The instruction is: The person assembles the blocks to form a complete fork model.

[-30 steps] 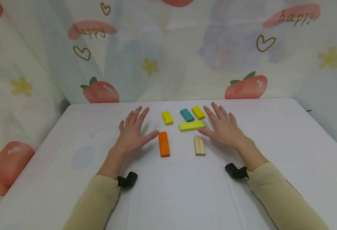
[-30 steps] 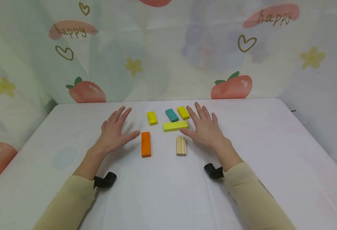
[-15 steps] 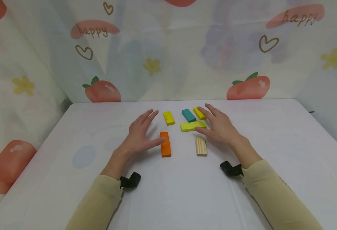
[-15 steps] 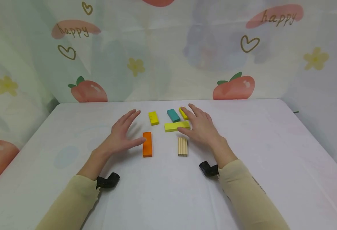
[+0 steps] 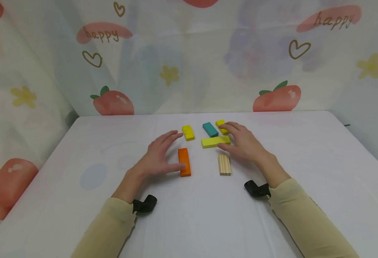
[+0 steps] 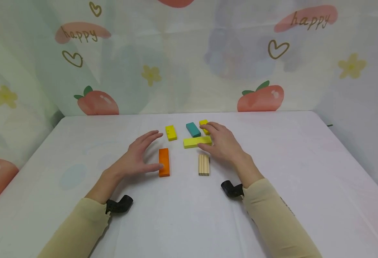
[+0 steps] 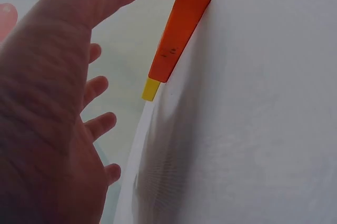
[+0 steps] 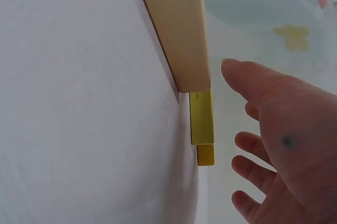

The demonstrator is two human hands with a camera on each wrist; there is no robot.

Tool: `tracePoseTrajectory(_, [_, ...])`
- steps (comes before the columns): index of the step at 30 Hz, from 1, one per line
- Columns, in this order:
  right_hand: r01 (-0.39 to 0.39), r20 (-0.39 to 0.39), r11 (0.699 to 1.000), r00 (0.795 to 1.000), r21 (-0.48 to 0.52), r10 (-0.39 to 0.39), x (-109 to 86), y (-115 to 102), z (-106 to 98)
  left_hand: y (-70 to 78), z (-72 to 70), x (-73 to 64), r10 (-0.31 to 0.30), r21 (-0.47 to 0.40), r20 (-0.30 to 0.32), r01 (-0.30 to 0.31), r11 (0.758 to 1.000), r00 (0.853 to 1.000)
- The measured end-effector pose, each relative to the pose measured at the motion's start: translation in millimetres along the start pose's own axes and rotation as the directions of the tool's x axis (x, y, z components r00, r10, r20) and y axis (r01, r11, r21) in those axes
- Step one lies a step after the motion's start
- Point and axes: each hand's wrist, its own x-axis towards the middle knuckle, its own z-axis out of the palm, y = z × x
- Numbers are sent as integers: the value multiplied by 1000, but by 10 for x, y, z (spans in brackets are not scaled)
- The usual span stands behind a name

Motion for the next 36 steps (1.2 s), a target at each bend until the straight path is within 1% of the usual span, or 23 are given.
tracePoseTrajectory(4, [-1,6,1000,1000,17,1,1,14,15,5,15,-10,-21,3,42,21,1000,999])
tracePoseTrajectory(9, [15,6,1000,1000,22,-15,-1,42,6,30,21,2,-6,22,85,4,1000,996])
tracePoseTrajectory(12, [19,18,1000,1000,18,-19,0,59,7,41,24,7,-12,38,99,8,999,995])
tracePoseTrajectory(16, [27,29,1000,999,10,-27,8,75,26,45,29,-6,-21,63,107,15,998,994])
tracePoseTrajectory(23, [36,27,999,999,-2,-36,14,88,32,45,33,-26,1,90,112,-11,996,994])
tracePoseTrajectory(31, [22,30,1000,999,-10,-21,-6,92,33,51,47,-18,-5,109,123,-8,994,992])
tracePoseTrajectory(36, [16,41,1000,999,-14,-15,-3,87,43,49,43,-21,4,110,118,-17,994,993])
